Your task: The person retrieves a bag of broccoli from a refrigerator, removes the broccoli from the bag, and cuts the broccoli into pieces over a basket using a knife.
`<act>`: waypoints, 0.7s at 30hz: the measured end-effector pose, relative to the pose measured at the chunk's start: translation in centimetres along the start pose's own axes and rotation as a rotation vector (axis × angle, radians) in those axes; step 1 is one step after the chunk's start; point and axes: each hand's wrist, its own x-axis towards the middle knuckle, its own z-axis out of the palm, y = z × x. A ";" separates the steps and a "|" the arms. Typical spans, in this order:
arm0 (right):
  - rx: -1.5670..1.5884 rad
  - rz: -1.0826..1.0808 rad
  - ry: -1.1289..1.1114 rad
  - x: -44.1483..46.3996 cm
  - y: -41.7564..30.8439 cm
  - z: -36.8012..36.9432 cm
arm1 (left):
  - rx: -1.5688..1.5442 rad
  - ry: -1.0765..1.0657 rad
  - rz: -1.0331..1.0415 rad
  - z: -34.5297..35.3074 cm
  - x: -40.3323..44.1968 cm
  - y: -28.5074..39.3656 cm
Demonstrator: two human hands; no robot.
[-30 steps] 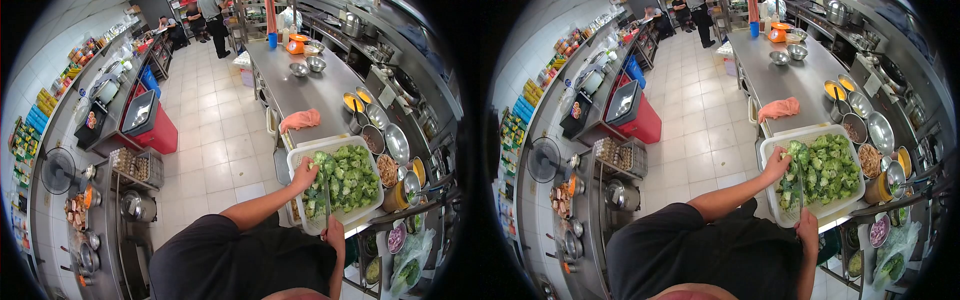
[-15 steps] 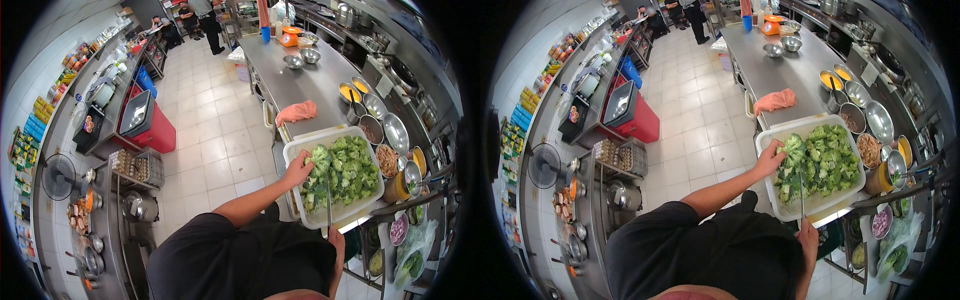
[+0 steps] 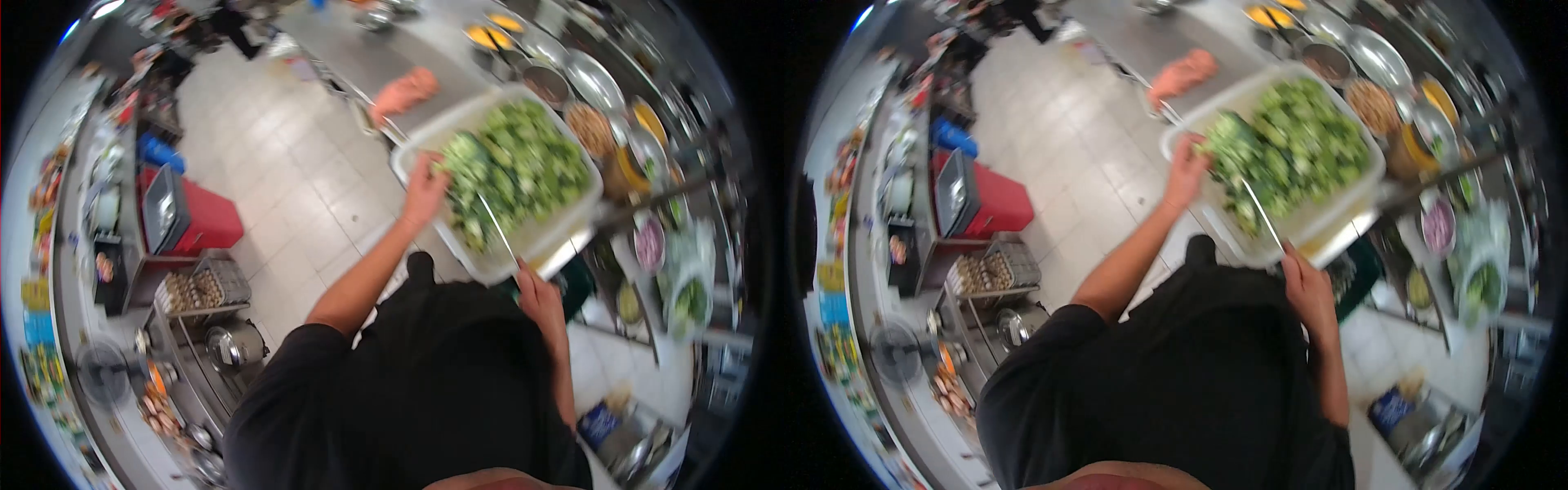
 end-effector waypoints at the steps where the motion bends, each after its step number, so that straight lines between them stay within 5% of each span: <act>1: -0.018 -0.010 0.039 -0.1 0.0 0.1 | -0.060 -0.009 -0.007 0.3 -0.1 0.8; 21: 0.039 -0.073 0.155 -1.8 -0.4 -0.2 | 0.031 -0.063 0.063 1.4 -1.4 4.3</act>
